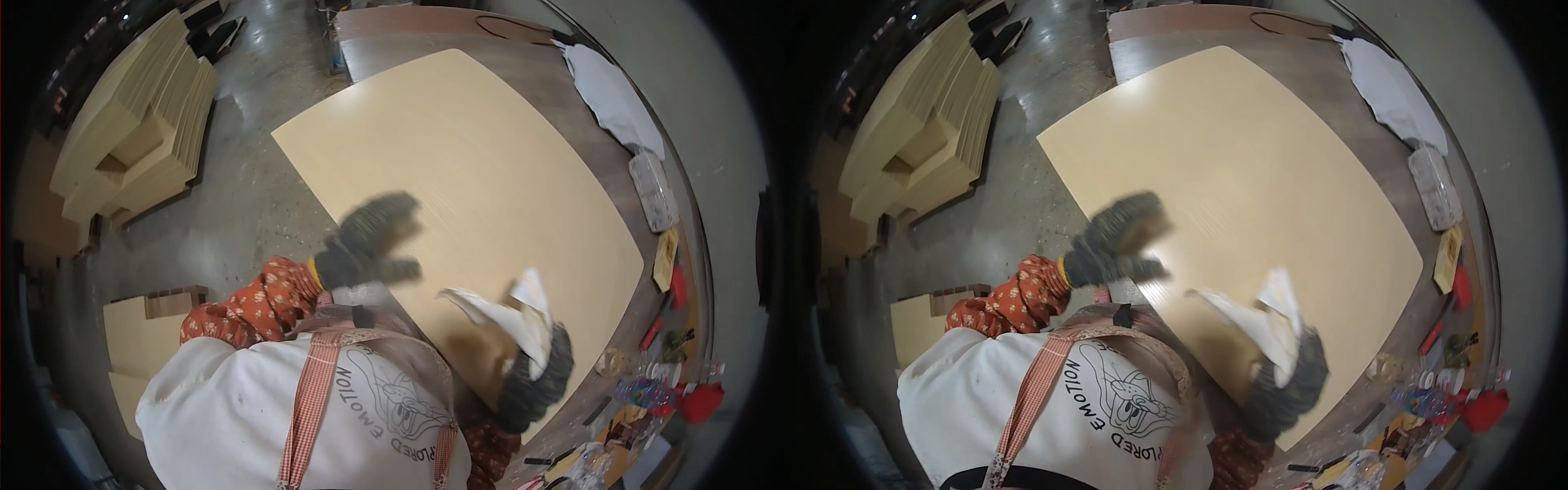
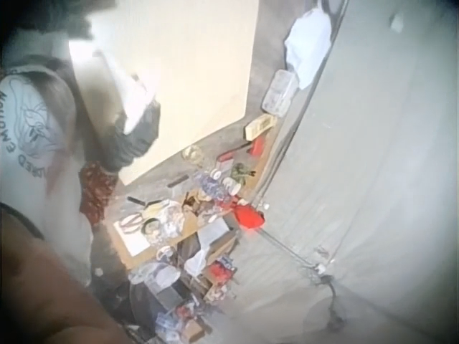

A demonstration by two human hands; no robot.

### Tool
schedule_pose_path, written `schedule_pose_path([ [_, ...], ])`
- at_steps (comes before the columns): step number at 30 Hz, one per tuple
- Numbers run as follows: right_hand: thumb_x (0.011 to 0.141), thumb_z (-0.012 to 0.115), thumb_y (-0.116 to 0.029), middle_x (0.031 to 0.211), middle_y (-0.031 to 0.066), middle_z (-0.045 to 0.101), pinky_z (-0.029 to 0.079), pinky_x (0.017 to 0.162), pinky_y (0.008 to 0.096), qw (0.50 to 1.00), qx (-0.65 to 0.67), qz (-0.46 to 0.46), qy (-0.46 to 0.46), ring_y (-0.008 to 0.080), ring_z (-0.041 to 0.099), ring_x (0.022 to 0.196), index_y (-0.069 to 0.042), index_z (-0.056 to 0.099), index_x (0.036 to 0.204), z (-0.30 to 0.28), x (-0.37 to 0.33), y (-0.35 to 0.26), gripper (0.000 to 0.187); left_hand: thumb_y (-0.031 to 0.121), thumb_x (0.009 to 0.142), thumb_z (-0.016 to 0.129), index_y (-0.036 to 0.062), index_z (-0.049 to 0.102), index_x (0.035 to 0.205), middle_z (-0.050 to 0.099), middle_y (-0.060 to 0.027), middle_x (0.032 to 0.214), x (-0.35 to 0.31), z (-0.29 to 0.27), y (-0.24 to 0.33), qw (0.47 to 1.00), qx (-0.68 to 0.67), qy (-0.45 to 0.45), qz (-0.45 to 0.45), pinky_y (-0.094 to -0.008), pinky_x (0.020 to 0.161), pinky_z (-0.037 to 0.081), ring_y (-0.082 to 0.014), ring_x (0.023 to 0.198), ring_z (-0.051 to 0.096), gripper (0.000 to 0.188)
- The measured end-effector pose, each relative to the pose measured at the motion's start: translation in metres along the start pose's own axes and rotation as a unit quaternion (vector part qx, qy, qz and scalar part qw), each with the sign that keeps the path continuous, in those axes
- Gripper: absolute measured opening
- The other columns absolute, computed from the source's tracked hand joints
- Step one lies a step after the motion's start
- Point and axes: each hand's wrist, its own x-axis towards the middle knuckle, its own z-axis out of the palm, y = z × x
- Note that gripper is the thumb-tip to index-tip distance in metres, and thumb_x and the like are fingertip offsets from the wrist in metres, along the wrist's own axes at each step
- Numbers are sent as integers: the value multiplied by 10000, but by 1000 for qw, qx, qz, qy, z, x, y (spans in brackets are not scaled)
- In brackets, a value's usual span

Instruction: The person wipes a rectangular tabletop with a cloth and a sanding block, occasionally applying a liquid from a bottle.

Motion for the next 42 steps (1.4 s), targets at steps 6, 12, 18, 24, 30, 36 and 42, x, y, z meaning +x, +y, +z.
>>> schedule_pose_path([
  [6,806,679,-238,968,169,626,516,744,388,967,209,-138,-46,322,629,816,2,585,1054,37,46,-70,357,393,773,710,19,365,1357,526,-188,1213,33,5,84,786,-600,-106,-106,-382,968,426,-264,1060,568,775],
  [12,716,754,-360,1151,233,545,477,878,438,918,358,-32,-170,360,561,1020,-7,486,1218,87,26,-60,670,121,851,640,32,273,1416,358,-129,1415,30,7,79,618,-729,-36,-291,-348,1089,298,-205,1315,345,679],
  [18,754,711,-245,1261,219,488,457,887,451,953,208,-158,-156,373,514,1116,-77,461,1278,157,21,-35,604,213,916,570,43,174,1455,297,-129,1458,34,5,66,497,-803,27,-327,-368,1077,310,-226,1299,363,690],
  [24,841,622,-110,1182,181,550,469,888,408,935,301,-135,-128,340,551,1068,-55,506,1220,151,93,-60,400,178,904,594,9,357,1365,484,-143,1302,28,-15,33,790,-522,-44,-318,-325,898,474,-187,1096,541,545],
  [30,775,723,-124,1302,177,469,407,992,369,946,280,-107,-120,298,480,1186,-5,483,1254,206,149,-53,548,76,846,644,-12,591,1046,638,-84,897,-18,4,-38,674,-451,336,-480,-298,694,538,-177,782,633,225],
  [36,785,716,-244,1218,139,549,415,965,396,898,341,-214,-180,277,510,1151,-38,503,1246,290,134,-152,548,96,832,674,24,515,1188,623,-66,1030,-23,14,-70,612,-590,259,-459,-287,797,507,-144,926,593,396],
  [42,770,690,-225,959,109,647,471,821,390,891,147,-369,-222,293,603,891,-80,650,1041,341,161,-190,310,69,839,664,11,573,1196,622,-74,1135,-25,27,-73,576,-641,170,-477,-310,904,468,-134,1030,564,373],
])
